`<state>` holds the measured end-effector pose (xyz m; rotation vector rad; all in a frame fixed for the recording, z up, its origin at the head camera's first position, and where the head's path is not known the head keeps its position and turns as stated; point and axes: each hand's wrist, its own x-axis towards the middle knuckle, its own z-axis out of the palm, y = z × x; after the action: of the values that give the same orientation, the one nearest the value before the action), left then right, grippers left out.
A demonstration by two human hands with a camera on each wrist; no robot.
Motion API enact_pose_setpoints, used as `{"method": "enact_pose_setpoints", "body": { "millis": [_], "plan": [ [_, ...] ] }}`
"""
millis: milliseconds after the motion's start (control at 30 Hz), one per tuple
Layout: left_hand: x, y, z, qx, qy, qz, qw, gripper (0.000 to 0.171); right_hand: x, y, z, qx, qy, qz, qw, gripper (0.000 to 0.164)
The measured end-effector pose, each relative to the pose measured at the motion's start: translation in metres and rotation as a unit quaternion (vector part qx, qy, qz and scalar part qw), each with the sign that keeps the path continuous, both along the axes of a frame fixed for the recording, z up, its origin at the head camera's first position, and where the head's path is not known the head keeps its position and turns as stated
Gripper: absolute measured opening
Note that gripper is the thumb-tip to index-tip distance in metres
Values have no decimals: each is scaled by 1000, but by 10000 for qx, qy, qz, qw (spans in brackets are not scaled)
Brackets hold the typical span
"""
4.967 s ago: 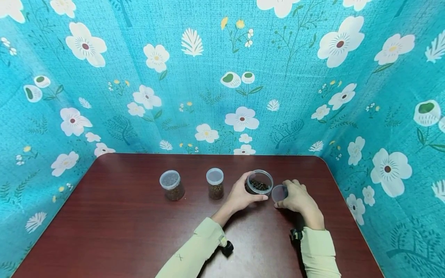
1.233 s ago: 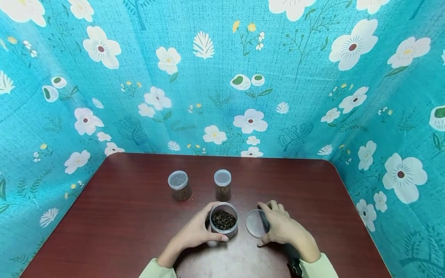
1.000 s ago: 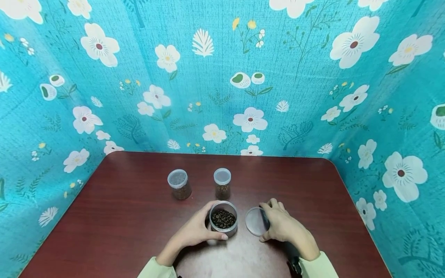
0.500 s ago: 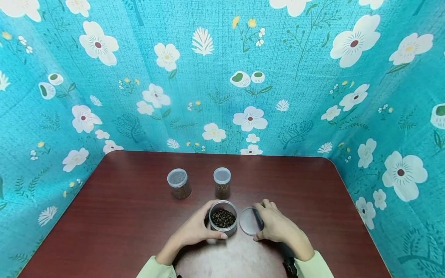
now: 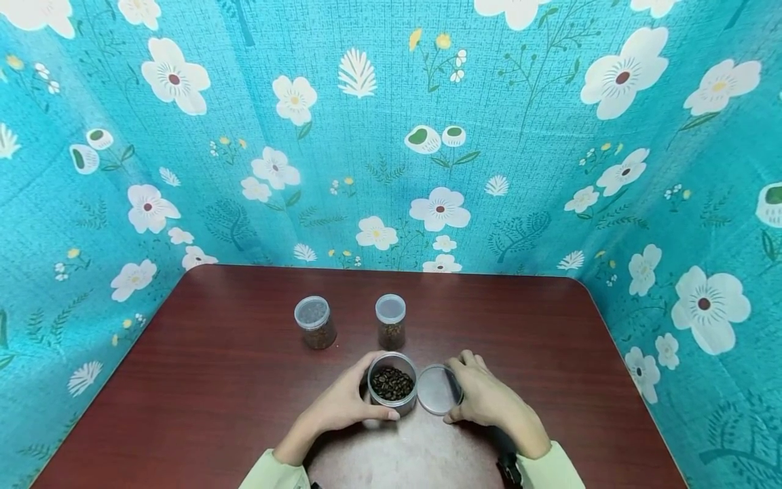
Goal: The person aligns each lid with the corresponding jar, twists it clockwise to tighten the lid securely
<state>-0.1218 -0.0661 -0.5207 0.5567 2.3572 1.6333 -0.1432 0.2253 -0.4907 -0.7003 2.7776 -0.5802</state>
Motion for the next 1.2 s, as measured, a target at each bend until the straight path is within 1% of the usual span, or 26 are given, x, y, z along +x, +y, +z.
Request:
{"method": "enact_pose_setpoints", "body": {
  "millis": [200,400,600,733,833,1033,1200],
  "plan": [
    [1,-1,-1,6,-59,20,10000,89,0,-2,2,-56,50,82,9999,83],
    [1,-1,-1,31,-56,-1,10000,89,0,0,6,-424,162,230,9987,81],
    [1,-1,-1,83,-95,-59,9999,90,-1,2,5,-757,7,295,9967,82],
    [0,-2,-1,128,-108,-96,9998,90,-1,3,4,-1035,42,376,9939,82],
    [0,-2,-1,134,-128,-91,9998,90,-1,3,3,-1214,79,430,9916,83],
    [-1,-2,-2,36,-103,-48,9999,90,-1,-6,-5,-1375,-4,253,9902,87],
    [-3,-2,-2,-15,-59,-45,10000,90,-1,-12,-10,-1751,-16,351,9839,90]
  ]
}}
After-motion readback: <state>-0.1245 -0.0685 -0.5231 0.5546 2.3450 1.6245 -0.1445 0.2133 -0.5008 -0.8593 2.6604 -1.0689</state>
